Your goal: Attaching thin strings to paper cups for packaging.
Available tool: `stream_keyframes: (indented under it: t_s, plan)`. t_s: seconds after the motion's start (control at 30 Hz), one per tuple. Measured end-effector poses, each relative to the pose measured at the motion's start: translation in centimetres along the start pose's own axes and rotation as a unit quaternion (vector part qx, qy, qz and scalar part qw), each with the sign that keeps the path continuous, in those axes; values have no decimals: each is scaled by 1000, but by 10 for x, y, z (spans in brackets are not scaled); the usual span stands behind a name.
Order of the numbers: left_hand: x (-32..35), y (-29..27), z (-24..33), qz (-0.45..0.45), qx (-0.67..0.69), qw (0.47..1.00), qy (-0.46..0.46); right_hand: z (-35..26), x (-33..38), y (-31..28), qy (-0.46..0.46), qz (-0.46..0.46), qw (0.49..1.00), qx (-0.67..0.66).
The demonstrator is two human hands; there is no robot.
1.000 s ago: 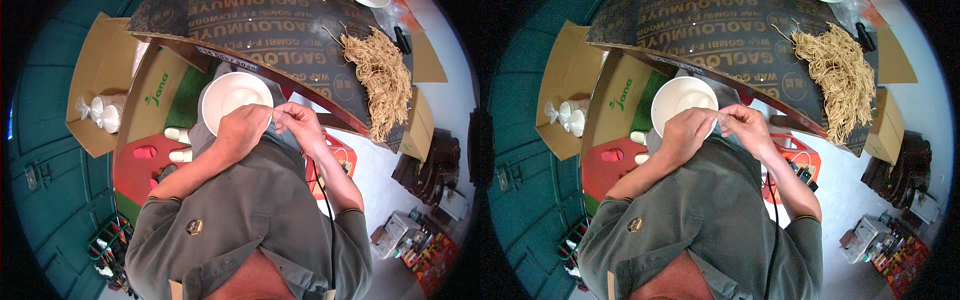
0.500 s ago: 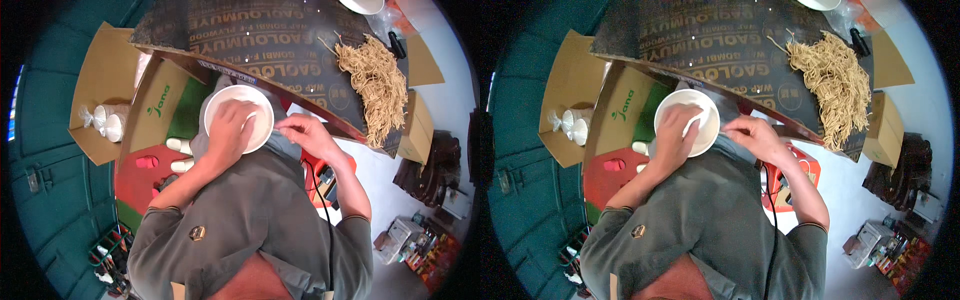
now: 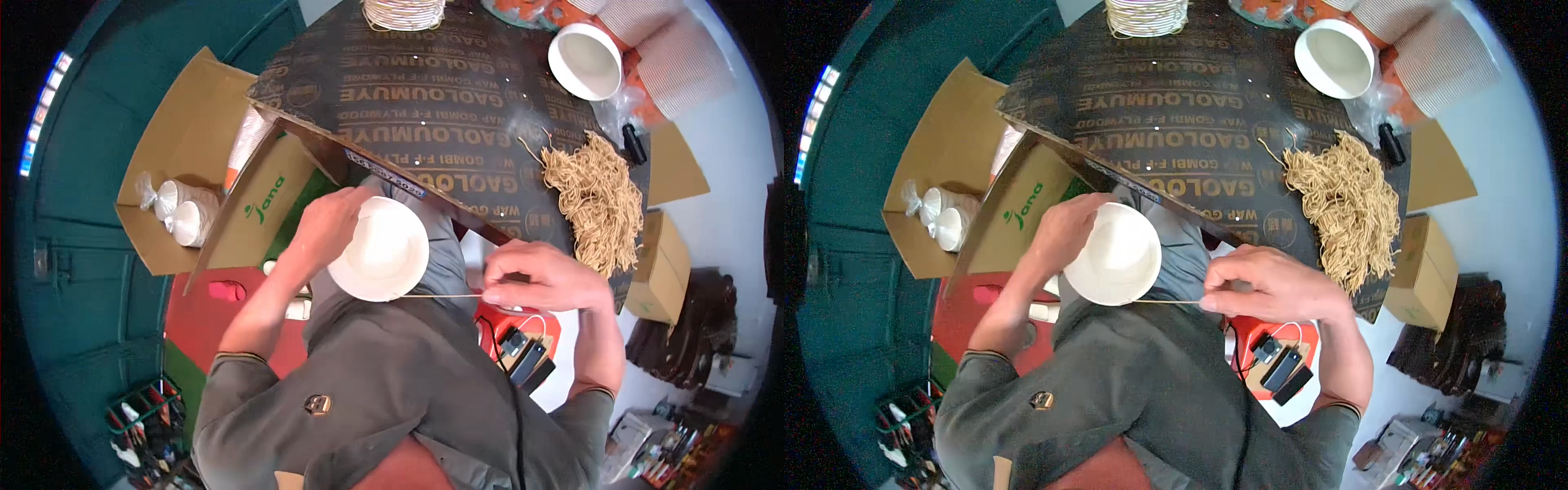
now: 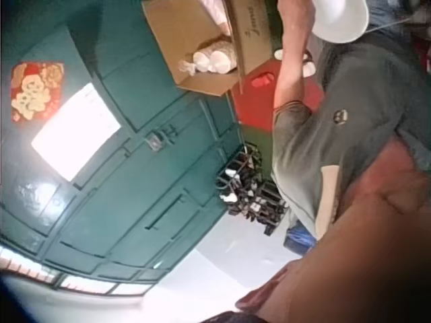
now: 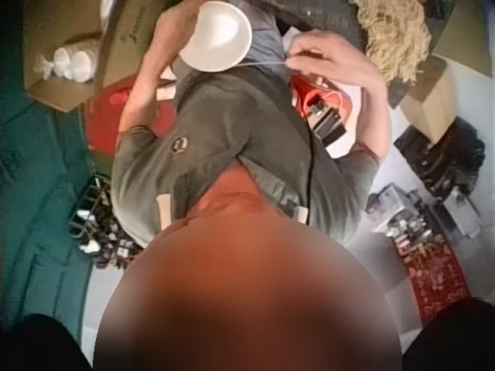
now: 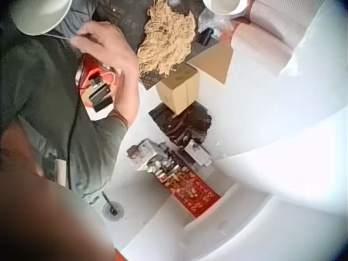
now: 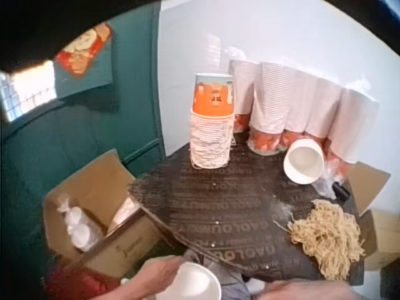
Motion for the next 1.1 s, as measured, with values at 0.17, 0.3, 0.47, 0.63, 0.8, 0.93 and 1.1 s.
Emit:
stream_keyframes:
  t_s: [0.17, 0.3, 0.47, 0.63, 0.8, 0.93, 1.1]
  plan:
    - [-30, 9, 16, -86, -88, 976, 182, -58, 0, -50, 18, -70, 997, -25]
    - [-48, 20, 27, -133, 168, 973, 84, -70, -30, -64, 91, -91, 986, -111]
    - [-43, 21, 6, -35, 98, 957, 269, -54, -62, -69, 96, -78, 983, -133]
    - [-42, 22, 7, -62, 166, 973, 148, -42, -91, -59, 11, -21, 983, -179]
    - [-41, 18, 4, -52, 159, 967, 194, -27, -109, -39, -181, 229, 955, 48]
    - [-35, 14, 6, -15, 175, 968, 181, -6, -112, -9, -8, 221, 952, -212]
    - [-26, 9, 3, 4, 379, 923, 73, 10, -112, 15, 36, 202, 934, -293]
Point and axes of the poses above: each hand's wrist, its own x-axis away from the middle knuckle, its own y-axis out of the palm, z = x × y, the point moved 1 cm from there along -x, towards the middle knuckle, and after that the axes turned 14 degrees about y, right-handed, at the moved point
